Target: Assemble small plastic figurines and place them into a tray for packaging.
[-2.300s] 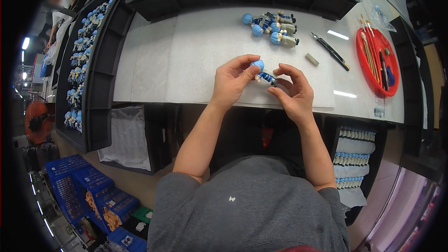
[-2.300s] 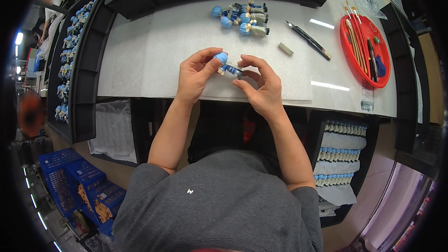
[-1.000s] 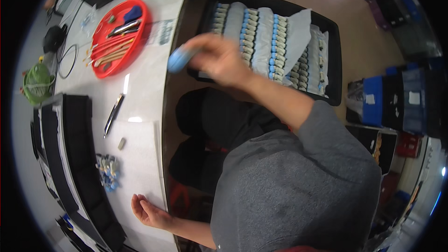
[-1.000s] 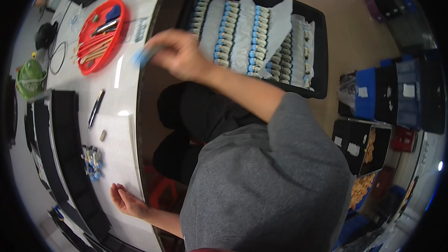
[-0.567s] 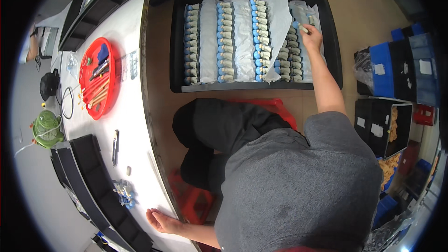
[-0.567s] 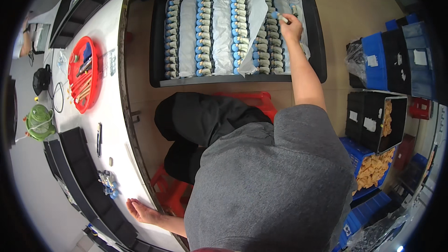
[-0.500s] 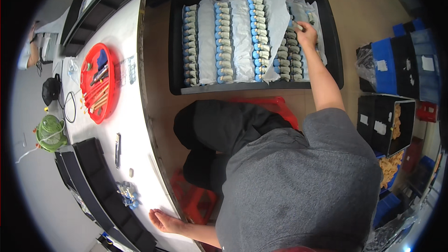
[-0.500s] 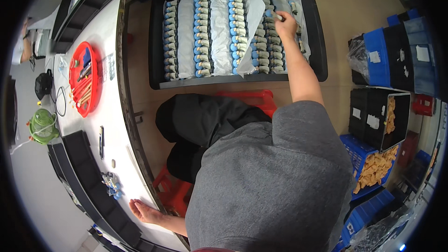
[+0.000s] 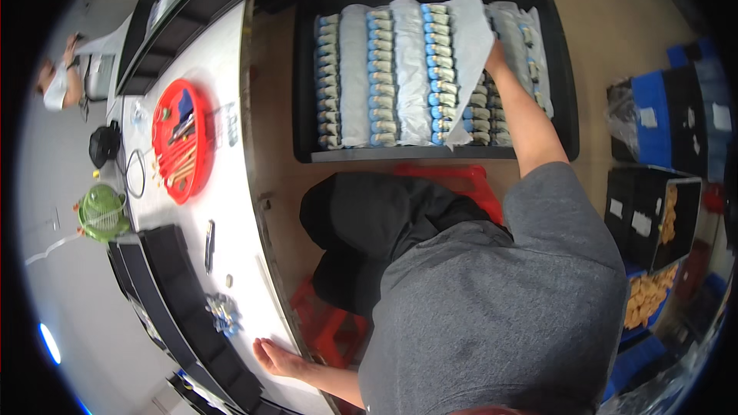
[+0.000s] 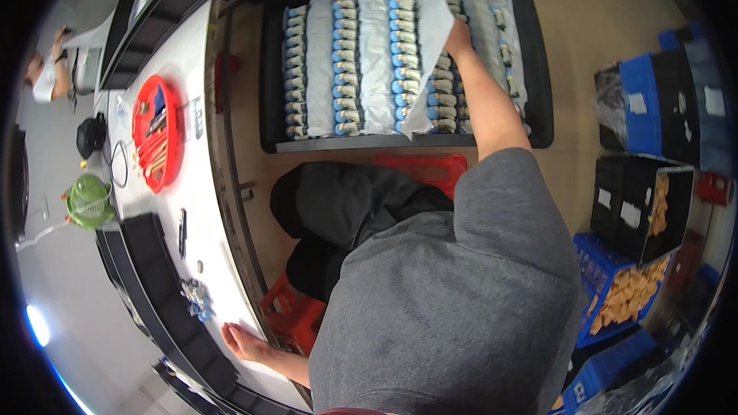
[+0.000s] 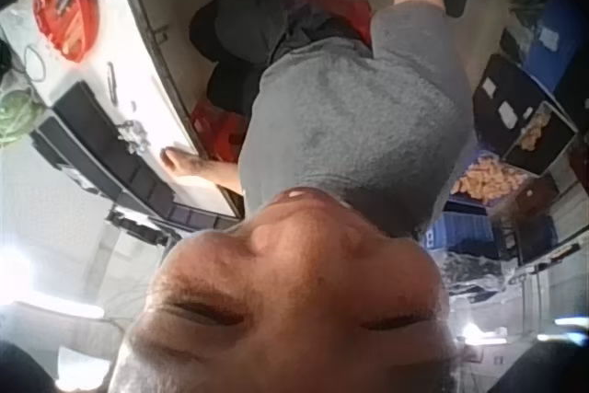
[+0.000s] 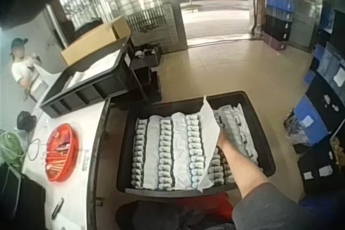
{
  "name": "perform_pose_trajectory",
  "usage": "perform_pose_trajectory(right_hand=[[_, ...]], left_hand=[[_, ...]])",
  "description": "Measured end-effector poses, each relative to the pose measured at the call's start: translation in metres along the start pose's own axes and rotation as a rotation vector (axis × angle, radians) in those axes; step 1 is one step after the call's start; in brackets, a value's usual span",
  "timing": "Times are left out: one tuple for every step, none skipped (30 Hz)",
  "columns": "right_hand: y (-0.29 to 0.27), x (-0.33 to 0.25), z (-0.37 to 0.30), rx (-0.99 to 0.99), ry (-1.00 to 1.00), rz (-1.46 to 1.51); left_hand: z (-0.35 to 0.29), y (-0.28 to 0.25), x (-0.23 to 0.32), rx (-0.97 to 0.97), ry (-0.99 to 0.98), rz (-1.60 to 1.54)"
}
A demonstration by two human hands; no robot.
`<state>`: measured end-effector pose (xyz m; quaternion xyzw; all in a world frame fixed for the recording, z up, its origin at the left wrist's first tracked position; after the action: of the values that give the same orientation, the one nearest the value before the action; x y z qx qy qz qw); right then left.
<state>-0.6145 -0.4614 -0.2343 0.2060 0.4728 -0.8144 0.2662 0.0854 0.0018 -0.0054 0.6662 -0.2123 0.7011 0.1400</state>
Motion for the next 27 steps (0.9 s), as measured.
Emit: perform_pose_trajectory(right_hand=[[0.009,0.014,-0.003,0.045,-0.076,-0.035],[0.008,0.031,-0.010,0.092,-0.207,-0.132],[0.015,0.018,-0.012,0.209,-0.273,0.115],[0.056,-0.025,0.014,0.179,-0.332,0.195],[0.039,-0.029,-0.001,0.187,-0.262,0.202],[0.038,-0.039,-0.005,0.175,-0.208,0.233],[0.025,-0.037,-0.017,0.150,-0.156,0.255],[0.015,-0.032,-0.021,0.118,-0.106,0.266],[-0.001,-0.009,-0.027,0.083,-0.057,0.260],[-0.013,0.011,-0.030,0.049,-0.012,0.246],[-0.040,0.058,-0.024,0.021,0.028,0.206],[-0.069,0.104,-0.011,0.007,0.065,0.147],[-0.059,0.115,0.025,0.017,0.123,0.062],[-0.059,0.071,0.026,0.267,0.083,0.109],[-0.073,0.065,0.022,0.427,0.318,0.183],[-0.091,0.024,0.021,0.534,0.388,0.044],[-0.102,-0.003,0.036,0.549,0.333,0.128],[-0.108,-0.029,0.051,0.560,0.283,0.215],[-0.113,-0.061,0.062,0.555,0.256,0.229],[-0.111,-0.102,0.076,0.530,0.164,0.365],[-0.109,-0.143,0.084,0.509,0.071,0.495],[-0.106,-0.180,0.088,0.508,0.047,0.504],[-0.096,-0.223,0.093,0.429,-0.032,0.591],[-0.082,-0.263,0.094,0.344,-0.109,0.676],[-0.066,-0.294,0.090,0.274,-0.145,0.754],[-0.047,-0.327,0.084,0.195,-0.176,0.833],[-0.023,-0.368,0.068,0.097,-0.174,0.931]], left_hand=[[-0.002,0.001,0.000,0.049,-0.015,0.012],[0.002,0.004,-0.005,0.051,-0.025,-0.011],[-0.004,0.004,0.002,0.094,-0.010,0.020],[-0.003,0.004,0.002,0.074,-0.025,-0.011],[0.000,0.004,-0.002,0.136,-0.045,0.067],[0.002,-0.005,-0.004,0.142,-0.023,0.040],[-0.001,0.001,0.000,0.155,-0.026,0.062],[-0.001,0.005,0.003,0.171,-0.028,0.153],[-0.003,0.018,0.015,0.173,-0.017,0.232],[-0.002,0.020,0.015,0.117,-0.023,0.209],[-0.003,0.027,0.024,0.112,-0.041,0.279],[-0.002,0.028,0.025,0.082,-0.086,0.253],[0.005,0.034,0.025,0.034,-0.110,0.223],[0.004,0.023,0.034,0.042,-0.094,0.219],[0.010,0.021,0.045,0.070,-0.020,0.315],[0.016,0.019,0.057,0.101,0.009,0.366],[0.027,0.016,0.063,0.101,0.038,0.475],[0.039,0.006,0.059,0.132,0.028,0.456],[0.051,-0.005,0.057,0.230,0.038,0.554],[0.059,-0.013,0.055,0.322,0.045,0.652],[0.065,-0.015,0.051,0.333,0.039,0.629],[0.070,-0.018,0.045,0.337,-0.050,0.684],[0.076,-0.019,0.038,0.334,-0.136,0.734],[0.079,-0.019,0.036,0.342,-0.139,0.715],[0.082,-0.012,0.035,0.320,-0.087,0.784],[0.083,-0.007,0.036,0.303,-0.039,0.859],[0.080,-0.010,0.038,0.322,-0.045,0.857]])
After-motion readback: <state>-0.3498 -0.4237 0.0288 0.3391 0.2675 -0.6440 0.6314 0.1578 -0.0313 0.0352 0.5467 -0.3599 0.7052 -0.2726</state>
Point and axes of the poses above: each hand's wrist, its own z-axis towards the middle knuckle, its own y-axis out of the palm, x = y × z, the point moved 8 cm from there along z, towards the middle knuckle, and after that the axes turned 13 degrees about -y, right-handed, at the moved point
